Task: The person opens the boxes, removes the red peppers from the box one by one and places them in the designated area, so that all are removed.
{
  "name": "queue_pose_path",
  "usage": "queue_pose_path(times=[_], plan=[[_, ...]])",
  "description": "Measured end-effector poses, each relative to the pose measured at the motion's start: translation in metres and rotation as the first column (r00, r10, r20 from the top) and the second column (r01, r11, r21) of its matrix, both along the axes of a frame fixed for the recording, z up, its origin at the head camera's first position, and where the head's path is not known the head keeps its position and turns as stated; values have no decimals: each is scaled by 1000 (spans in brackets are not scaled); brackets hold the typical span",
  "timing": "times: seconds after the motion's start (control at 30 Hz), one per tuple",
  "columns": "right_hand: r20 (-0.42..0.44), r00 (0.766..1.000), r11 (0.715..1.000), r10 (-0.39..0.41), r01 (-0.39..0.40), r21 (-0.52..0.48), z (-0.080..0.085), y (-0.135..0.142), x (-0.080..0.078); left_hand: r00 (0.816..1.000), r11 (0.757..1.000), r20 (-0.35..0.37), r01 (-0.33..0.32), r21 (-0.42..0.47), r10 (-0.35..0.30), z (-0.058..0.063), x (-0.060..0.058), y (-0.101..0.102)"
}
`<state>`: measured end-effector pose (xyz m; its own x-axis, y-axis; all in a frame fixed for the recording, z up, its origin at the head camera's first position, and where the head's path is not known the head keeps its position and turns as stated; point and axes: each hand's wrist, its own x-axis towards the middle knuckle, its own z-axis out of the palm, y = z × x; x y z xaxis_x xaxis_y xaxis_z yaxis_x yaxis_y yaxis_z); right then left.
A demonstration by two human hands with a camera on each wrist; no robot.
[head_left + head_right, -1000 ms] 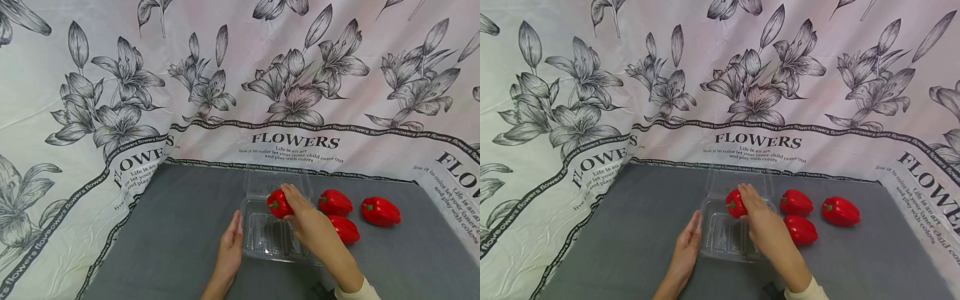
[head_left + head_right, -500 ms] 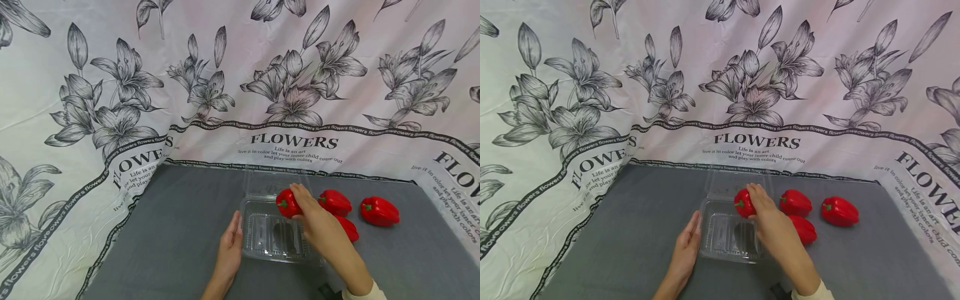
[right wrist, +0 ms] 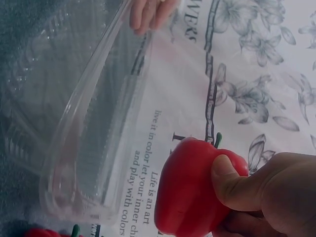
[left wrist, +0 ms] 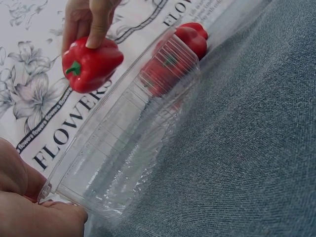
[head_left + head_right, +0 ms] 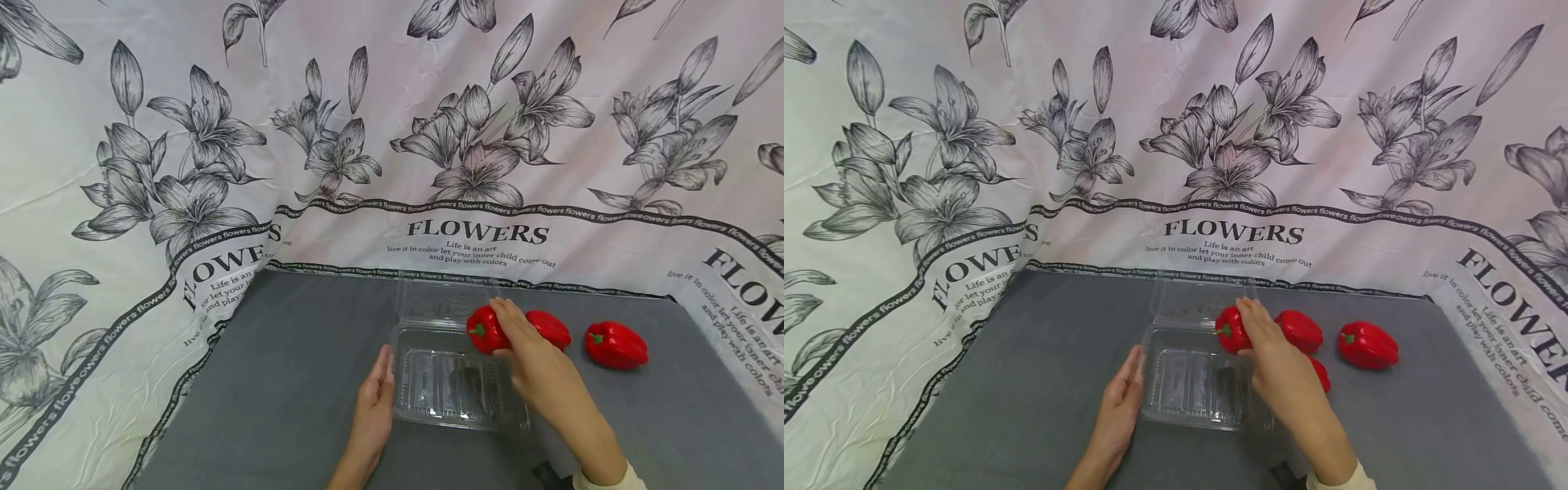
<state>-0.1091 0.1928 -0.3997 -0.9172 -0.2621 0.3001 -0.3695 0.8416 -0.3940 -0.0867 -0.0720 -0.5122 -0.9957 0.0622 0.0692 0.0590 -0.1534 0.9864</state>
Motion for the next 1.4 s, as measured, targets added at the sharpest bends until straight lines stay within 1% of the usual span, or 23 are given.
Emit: queue_pose_path(times=[0.13, 0.37, 0.6, 0.87, 1.17, 1.4], plan=[[-13, 1000, 1000, -1, 2, 7, 0, 4, 0, 1000, 1000, 4, 7, -6, -7, 0, 0, -1], [-30, 1000, 1000, -7, 7, 11, 1, 12, 0, 1000, 1000, -13, 7, 0, -7, 0, 0, -1], [-10, 1000, 1000, -25, 25, 11, 2, 18, 2, 1000, 1000, 2, 5, 2, -5, -1, 0, -1], [-54, 998, 999, -37, 38, 8, 0, 26, 4, 1000, 1000, 11, -1, 5, 1, 0, -1, -1], [-44, 996, 997, -78, 78, 14, 3, 34, 8, 1000, 1000, 10, -2, 5, 2, 0, -1, 0], [-21, 996, 996, -91, 91, 5, 1, 46, 9, 1000, 1000, 16, 0, 2, 0, 2, 0, 0]])
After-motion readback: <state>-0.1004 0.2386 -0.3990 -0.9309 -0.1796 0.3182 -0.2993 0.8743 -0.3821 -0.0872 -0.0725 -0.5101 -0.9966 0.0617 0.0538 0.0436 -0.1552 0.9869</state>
